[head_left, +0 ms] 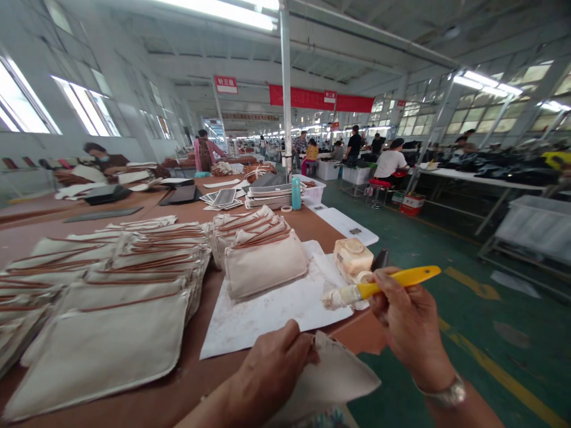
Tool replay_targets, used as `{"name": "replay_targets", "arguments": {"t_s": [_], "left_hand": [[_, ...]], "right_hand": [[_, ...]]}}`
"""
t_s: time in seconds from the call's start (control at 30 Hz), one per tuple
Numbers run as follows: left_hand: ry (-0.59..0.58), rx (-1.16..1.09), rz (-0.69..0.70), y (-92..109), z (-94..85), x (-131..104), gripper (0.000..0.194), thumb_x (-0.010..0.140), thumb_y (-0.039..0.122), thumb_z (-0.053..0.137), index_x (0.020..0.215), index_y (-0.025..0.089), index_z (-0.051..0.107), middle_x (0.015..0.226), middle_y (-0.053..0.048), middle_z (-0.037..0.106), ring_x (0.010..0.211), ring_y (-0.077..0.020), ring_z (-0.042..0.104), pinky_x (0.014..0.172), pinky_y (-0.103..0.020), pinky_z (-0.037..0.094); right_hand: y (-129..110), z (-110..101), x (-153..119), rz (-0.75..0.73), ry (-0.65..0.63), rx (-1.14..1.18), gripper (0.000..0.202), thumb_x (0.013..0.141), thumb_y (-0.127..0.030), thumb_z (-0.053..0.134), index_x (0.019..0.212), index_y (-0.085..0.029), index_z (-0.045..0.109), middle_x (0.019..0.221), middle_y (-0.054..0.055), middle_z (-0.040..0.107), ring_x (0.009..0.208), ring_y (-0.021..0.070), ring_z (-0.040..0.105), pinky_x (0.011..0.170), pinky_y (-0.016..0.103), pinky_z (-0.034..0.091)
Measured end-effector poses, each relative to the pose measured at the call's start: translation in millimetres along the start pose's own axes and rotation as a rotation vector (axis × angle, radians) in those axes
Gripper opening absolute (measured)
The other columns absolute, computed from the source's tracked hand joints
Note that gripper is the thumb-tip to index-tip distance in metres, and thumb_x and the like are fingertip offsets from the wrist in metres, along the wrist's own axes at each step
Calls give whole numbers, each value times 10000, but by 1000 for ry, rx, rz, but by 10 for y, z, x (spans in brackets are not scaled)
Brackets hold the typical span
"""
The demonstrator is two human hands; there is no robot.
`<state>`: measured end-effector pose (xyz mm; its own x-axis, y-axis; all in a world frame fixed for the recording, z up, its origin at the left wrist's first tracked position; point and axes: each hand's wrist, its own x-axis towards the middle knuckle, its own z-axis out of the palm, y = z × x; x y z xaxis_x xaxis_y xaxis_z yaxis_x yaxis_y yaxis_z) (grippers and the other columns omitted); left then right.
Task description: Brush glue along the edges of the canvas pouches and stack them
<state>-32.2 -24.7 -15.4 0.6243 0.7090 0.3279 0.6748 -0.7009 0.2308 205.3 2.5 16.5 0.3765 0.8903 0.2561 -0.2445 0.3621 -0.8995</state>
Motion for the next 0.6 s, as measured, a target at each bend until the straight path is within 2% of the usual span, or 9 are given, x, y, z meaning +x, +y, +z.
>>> {"name": "replay_targets", "arguments": {"t_s": [0.1,0.17,0.33,0.4,0.47,0.53,0.6], "left_hand": [[-39,181,146,104,-186,41,87,936,145,535,938,232,537,830,12,568,670,-173,557,591,-292,387],[-42,230,201,147,-283,75,102,914,143,563,956,229,527,815,17,570,667,-177,564,597,-299,409],[-32,360,213,160,-307,100,115,870,144,597,873,216,508,778,13,554,622,-181,545,553,-318,414],[-34,368,226,164,-286,103,99,885,159,584,852,212,506,780,9,556,616,-176,544,544,-317,421],[-6,356,252,172,-282,115,98,930,209,556,845,211,508,771,9,553,618,-174,549,538,-316,428],[37,345,275,172,-296,129,138,965,257,531,836,214,505,757,11,548,619,-176,553,530,-319,431],[60,351,284,162,-317,126,152,964,262,535,824,217,501,748,12,545,616,-178,552,522,-320,430]], "right_hand": [[-121,56,-41,-11,-62,-29,314,866,-454,758,859,-155,662,564,-30,464,447,83,394,390,153,288],[-192,91,-102,0,-149,-68,323,873,-471,748,840,-164,651,567,-26,480,452,81,403,390,144,285],[-305,-33,-257,6,-403,-230,306,964,-446,644,813,-179,634,652,-7,528,518,91,445,460,162,374],[-336,-112,-253,-16,-409,-260,280,961,-423,653,818,-182,637,690,-2,538,529,96,452,472,174,393],[-355,-131,-219,-58,-344,-262,252,963,-400,653,834,-183,645,664,-11,518,507,94,433,447,175,366],[-359,-81,-191,-109,-264,-259,243,971,-393,640,850,-183,649,628,-19,497,494,94,420,433,176,338],[-353,-14,-195,-91,-293,-279,265,985,-410,610,851,-184,645,608,-21,487,504,102,431,442,180,345]]}}
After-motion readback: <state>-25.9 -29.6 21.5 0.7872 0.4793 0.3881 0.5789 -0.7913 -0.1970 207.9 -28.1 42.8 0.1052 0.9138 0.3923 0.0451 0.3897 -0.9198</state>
